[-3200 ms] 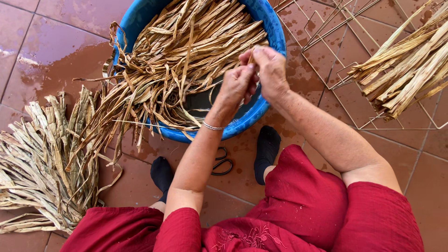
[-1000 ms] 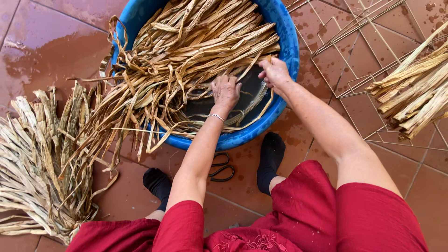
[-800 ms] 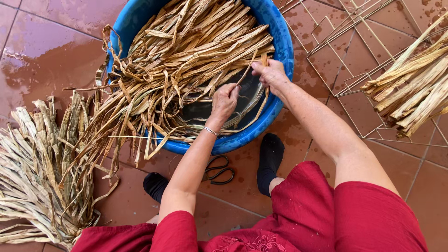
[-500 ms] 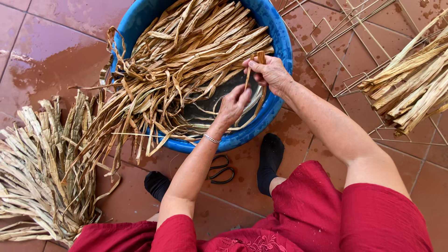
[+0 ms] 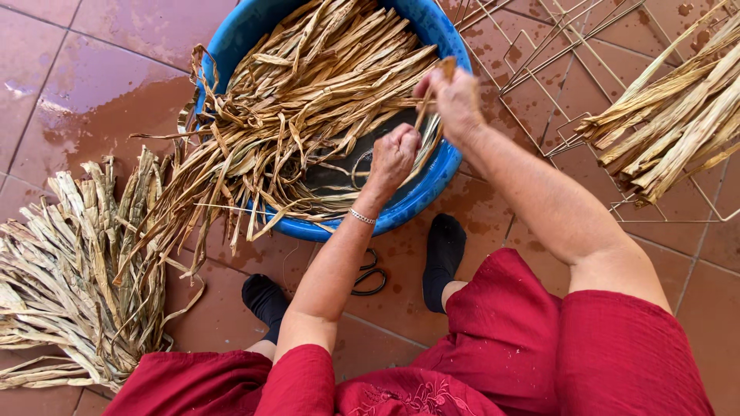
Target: The person sits on a tiled floor and repeatedly dips dried plant strips into a blue basin of water, then places them onto a wire drying rack. The person handles the strips by hand, soaking them and arranging them on the rack.
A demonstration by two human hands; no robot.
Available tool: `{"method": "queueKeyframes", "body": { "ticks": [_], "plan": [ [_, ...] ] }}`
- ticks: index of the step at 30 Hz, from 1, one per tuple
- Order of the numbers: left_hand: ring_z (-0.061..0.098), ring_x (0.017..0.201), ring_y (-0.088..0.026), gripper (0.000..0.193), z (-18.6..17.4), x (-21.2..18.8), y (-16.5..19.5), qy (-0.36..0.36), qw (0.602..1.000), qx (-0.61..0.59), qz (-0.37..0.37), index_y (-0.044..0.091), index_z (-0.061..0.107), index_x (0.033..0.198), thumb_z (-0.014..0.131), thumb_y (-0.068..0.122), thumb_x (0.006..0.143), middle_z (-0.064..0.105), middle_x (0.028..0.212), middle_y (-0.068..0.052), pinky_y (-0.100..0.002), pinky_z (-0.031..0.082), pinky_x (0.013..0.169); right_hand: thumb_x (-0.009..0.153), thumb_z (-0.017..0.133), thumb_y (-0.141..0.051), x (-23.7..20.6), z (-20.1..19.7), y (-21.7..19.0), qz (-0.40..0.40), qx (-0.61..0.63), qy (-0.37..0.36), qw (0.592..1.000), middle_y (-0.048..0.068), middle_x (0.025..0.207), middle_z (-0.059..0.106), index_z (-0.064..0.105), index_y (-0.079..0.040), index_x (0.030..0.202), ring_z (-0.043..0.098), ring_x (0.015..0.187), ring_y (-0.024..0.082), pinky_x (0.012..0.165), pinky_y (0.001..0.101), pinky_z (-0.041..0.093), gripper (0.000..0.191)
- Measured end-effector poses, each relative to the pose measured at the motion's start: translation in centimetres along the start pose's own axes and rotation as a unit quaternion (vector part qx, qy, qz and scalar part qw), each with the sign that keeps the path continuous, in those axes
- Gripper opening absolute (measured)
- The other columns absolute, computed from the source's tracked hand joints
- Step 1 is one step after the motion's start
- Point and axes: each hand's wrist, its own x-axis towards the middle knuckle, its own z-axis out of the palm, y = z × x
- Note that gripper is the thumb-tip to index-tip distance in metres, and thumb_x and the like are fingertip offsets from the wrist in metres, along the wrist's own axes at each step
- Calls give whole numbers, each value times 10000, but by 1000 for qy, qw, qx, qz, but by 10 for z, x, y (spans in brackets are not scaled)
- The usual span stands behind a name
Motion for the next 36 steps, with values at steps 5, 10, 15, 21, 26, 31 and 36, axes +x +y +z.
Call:
{"method": "queueKeyframes", "body": {
  "ticks": [5, 10, 15, 21, 26, 31, 36],
  "plan": [
    [682, 719, -309, 161, -16, -27, 4, 4, 988, 58, 146, 61, 619, 896, 522, 127, 1007, 661, 781, -143, -391, 520, 650, 1059, 445, -160, 43, -46, -12, -32, 39, 81, 995, 84, 892, 684, 580, -38, 1031, 724, 760, 152, 596, 348, 683, 183],
    [654, 748, -332, 109, -51, -38, -26, -54, 939, 222, 256, 58, 562, 910, 514, 92, 1001, 630, 821, -146, -439, 514, 650, 1047, 453, -119, 57, -94, -18, -49, 101, 164, 980, 91, 821, 666, 572, -17, 1005, 753, 668, 205, 564, 386, 717, 163],
    [666, 773, -362, 126, -84, -72, -49, -93, 963, 209, 141, 55, 592, 903, 575, 136, 999, 651, 785, -159, -475, 531, 699, 1063, 479, -160, 38, -117, -27, -18, 157, 169, 973, 37, 701, 571, 581, -30, 988, 622, 546, 134, 489, 330, 604, 181],
    [696, 879, -345, 180, -105, -65, -66, -255, 919, 300, 28, 104, 703, 999, 624, 147, 843, 724, 927, -137, -486, 544, 775, 1088, 545, -224, -4, -83, -20, 134, 79, 32, 987, -62, 670, 484, 558, -103, 968, 362, 487, 39, 382, 211, 292, 171],
    [705, 962, -322, 237, -91, -27, -83, -99, 954, 280, 24, 83, 695, 1104, 557, 154, 925, 712, 996, -122, -433, 567, 849, 1073, 572, -272, -32, -49, -44, 194, 58, -83, 976, -78, 624, 423, 556, -111, 938, 322, 456, 26, 373, 208, 254, 210],
    [642, 1042, -464, 370, -49, -8, -87, -8, 910, 409, 69, 75, 721, 1080, 742, 207, 735, 727, 1003, -189, -664, 453, 845, 1040, 599, -283, -34, -49, -53, 219, -30, -135, 966, -66, 616, 458, 599, -111, 920, 370, 454, 33, 372, 204, 283, 210],
    [695, 1000, -293, 208, -67, -5, -87, -138, 911, 352, -163, 168, 769, 1094, 685, 173, 904, 751, 1023, -105, -453, 497, 913, 1081, 655, -185, 2, -132, -46, 74, -5, -76, 994, -43, 668, 484, 614, -97, 946, 405, 494, 59, 410, 221, 324, 166]
  ]
}}
